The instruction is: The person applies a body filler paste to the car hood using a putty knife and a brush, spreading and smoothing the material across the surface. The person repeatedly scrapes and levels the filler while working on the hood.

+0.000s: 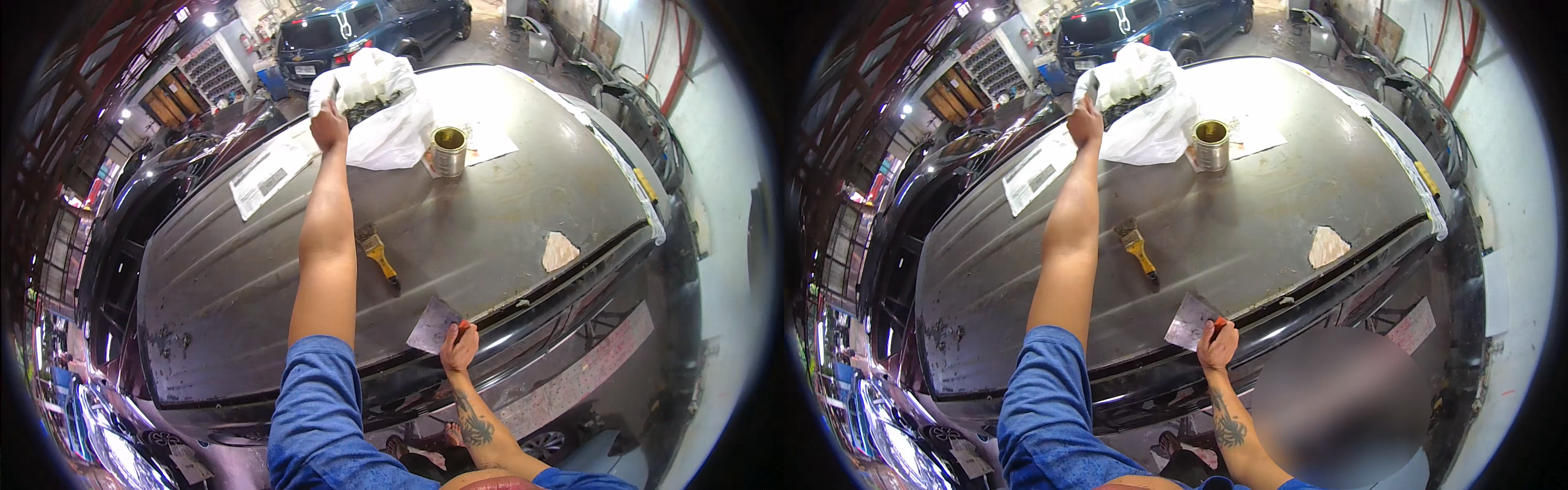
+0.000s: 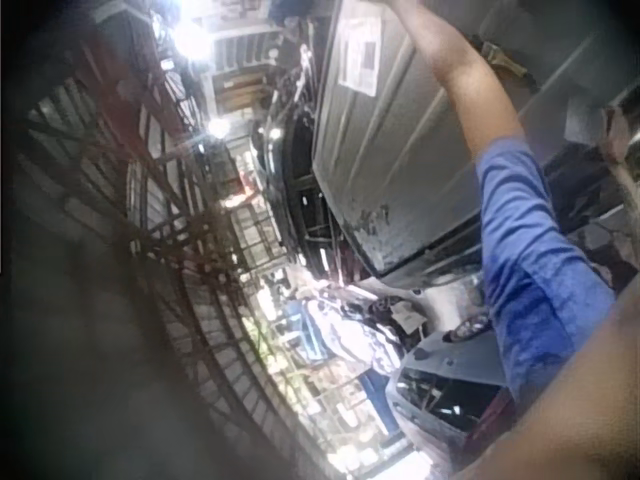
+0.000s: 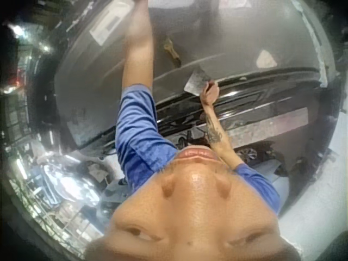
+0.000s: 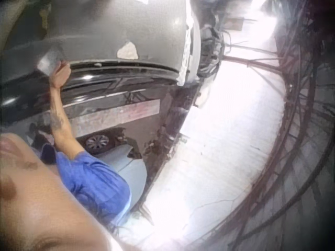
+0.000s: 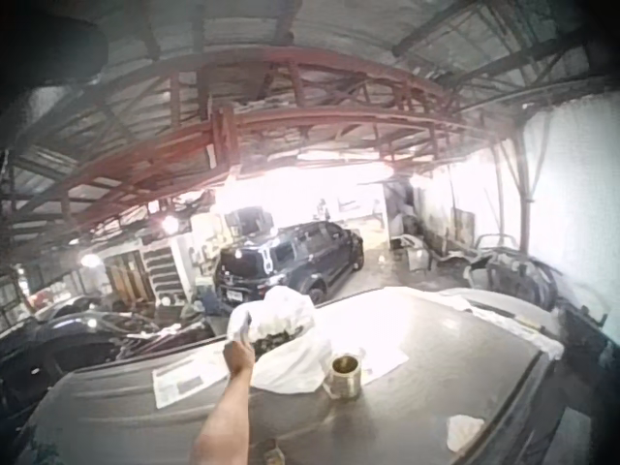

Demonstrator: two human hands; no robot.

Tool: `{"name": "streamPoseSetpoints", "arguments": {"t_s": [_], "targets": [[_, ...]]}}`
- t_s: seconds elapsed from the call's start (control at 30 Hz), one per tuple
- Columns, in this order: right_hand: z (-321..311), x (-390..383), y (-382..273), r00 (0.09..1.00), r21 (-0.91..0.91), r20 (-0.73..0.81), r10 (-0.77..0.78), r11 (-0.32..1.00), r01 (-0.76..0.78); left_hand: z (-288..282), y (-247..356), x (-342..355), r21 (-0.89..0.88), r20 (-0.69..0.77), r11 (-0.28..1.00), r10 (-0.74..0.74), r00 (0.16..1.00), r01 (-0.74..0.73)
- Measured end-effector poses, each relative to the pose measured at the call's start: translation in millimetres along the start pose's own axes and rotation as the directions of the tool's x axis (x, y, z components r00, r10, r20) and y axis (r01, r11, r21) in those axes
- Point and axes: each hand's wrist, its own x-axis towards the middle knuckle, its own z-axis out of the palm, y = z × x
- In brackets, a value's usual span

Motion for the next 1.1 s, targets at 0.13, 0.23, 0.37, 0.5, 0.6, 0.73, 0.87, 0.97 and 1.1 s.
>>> {"name": "streamPoseSetpoints", "arguments": {"t_s": [0.13, 0.23, 0.37, 0.5, 0.6, 0.73, 0.87, 0.97, 1.1], "targets": [[-4, 1, -1, 0.999, -0.003, 0.042, -0.020, 1.000, 0.021, 26, -16, -14, 0.235, 0.416, 0.949, 0.098, 0.904, -0.211], [-7, 3, -4, 0.999, 0.030, 0.007, -0.037, 0.999, 0.037, 30, -20, 0, 0.244, 0.333, 0.948, 0.114, 0.936, -0.202], [-11, 8, -6, 0.999, 0.050, 0.038, -0.010, 0.999, 0.008, 23, -10, 6, 0.325, 0.207, 0.921, 0.151, 0.967, -0.214], [-13, 8, -7, 0.999, 0.064, 0.035, -0.034, 0.997, 0.032, 6, 8, 5, 0.357, 0.127, 0.869, 0.318, 0.939, -0.343], [-11, 7, -5, 0.999, 0.027, 0.023, -0.044, 0.999, 0.043, -8, 9, 6, 0.336, 0.098, 0.840, 0.418, 0.903, -0.425], [-6, 5, -2, 0.999, -0.010, 0.039, -0.017, 1.000, 0.017, -31, -8, 8, 0.304, 0.032, 0.829, 0.484, 0.874, -0.470], [-2, 3, 1, 1.000, 0.016, 0.030, 0.001, 1.000, -0.002, -62, -34, 5, 0.151, -0.093, 0.973, 0.189, 0.978, -0.174], [0, 2, 2, 0.999, 0.000, 0.039, 0.026, 1.000, -0.026, -99, -61, -17, -0.203, -0.096, 0.974, 0.086, 0.992, -0.104], [1, 2, 2, 0.995, -0.036, 0.053, 0.079, 0.996, -0.077, -173, -103, -116, -0.758, -0.026, 0.633, -0.267, 0.963, 0.155]]}}
